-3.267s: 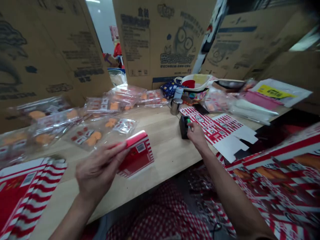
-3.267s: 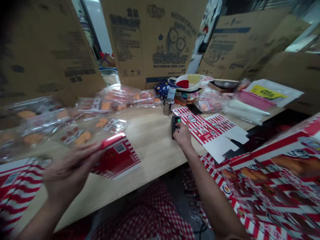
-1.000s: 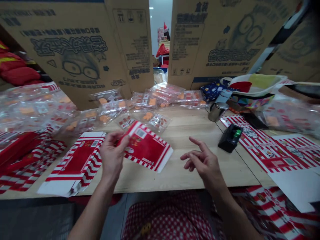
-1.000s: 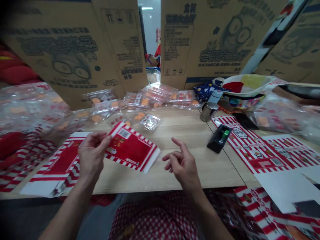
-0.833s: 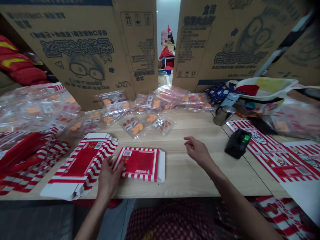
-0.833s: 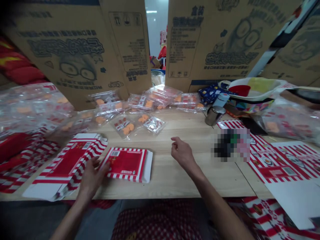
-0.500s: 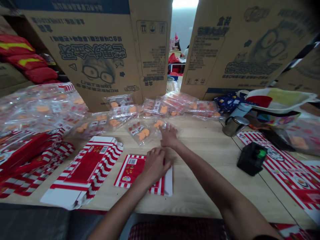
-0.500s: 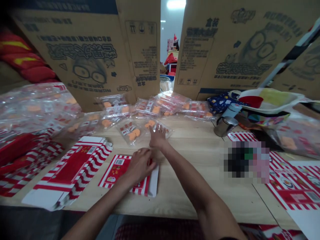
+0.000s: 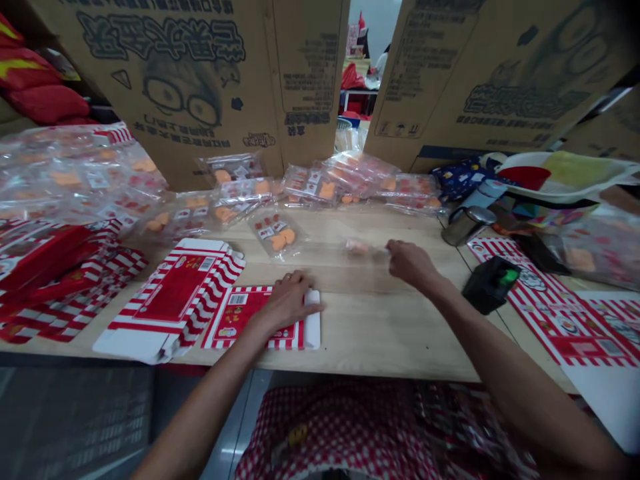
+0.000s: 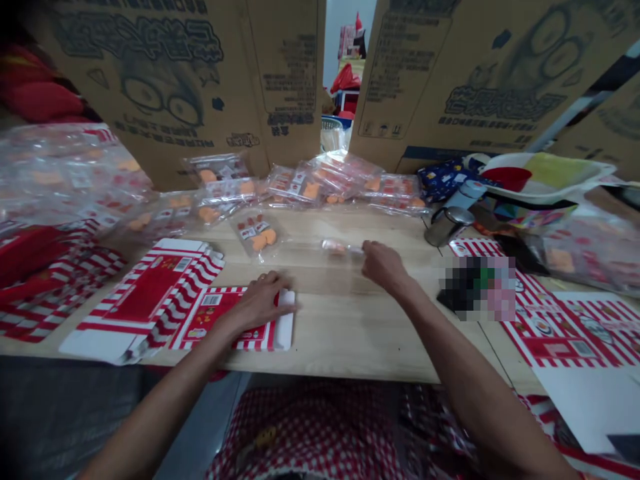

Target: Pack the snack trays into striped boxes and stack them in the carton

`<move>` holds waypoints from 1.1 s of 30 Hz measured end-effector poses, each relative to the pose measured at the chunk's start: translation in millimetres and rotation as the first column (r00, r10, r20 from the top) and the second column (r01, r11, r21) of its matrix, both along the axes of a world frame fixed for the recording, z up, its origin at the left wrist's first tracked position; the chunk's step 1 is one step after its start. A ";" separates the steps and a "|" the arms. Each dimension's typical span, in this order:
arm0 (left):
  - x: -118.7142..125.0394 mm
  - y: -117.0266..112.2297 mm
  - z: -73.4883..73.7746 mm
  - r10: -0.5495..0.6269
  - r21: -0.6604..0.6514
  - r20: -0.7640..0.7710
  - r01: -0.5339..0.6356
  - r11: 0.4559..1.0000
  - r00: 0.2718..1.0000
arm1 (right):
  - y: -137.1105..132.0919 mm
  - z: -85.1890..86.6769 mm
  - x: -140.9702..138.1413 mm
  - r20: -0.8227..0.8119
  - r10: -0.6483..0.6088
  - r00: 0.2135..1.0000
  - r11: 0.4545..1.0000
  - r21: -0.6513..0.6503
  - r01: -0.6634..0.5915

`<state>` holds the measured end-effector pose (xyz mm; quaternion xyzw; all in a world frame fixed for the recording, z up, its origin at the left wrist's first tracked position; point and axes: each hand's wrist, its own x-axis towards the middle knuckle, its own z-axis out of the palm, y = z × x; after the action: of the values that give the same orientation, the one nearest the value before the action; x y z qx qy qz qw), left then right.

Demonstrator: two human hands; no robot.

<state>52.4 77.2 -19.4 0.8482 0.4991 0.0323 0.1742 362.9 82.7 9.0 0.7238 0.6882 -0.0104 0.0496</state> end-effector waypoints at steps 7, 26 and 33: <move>20.4 15.0 -1.2 0.223 -0.039 -0.049 -0.225 0.974 0.974 | -76.8 74.4 41.6 -0.267 -0.043 0.963 0.957 0.265 0.116; 44.1 -86.8 20.3 0.446 -0.395 0.558 -0.249 0.884 0.700 | -74.0 154.9 2.9 -0.410 0.481 0.775 0.803 -0.149 -0.577; 10.9 -100.8 55.9 0.538 -0.717 0.671 0.263 0.645 0.510 | -46.8 175.1 -51.2 -0.356 0.514 0.780 0.665 -0.409 -0.625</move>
<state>63.2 -23.6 36.5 0.5171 0.3865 0.2479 0.7224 311.7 35.9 184.1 0.4254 0.8537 -0.2507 0.1656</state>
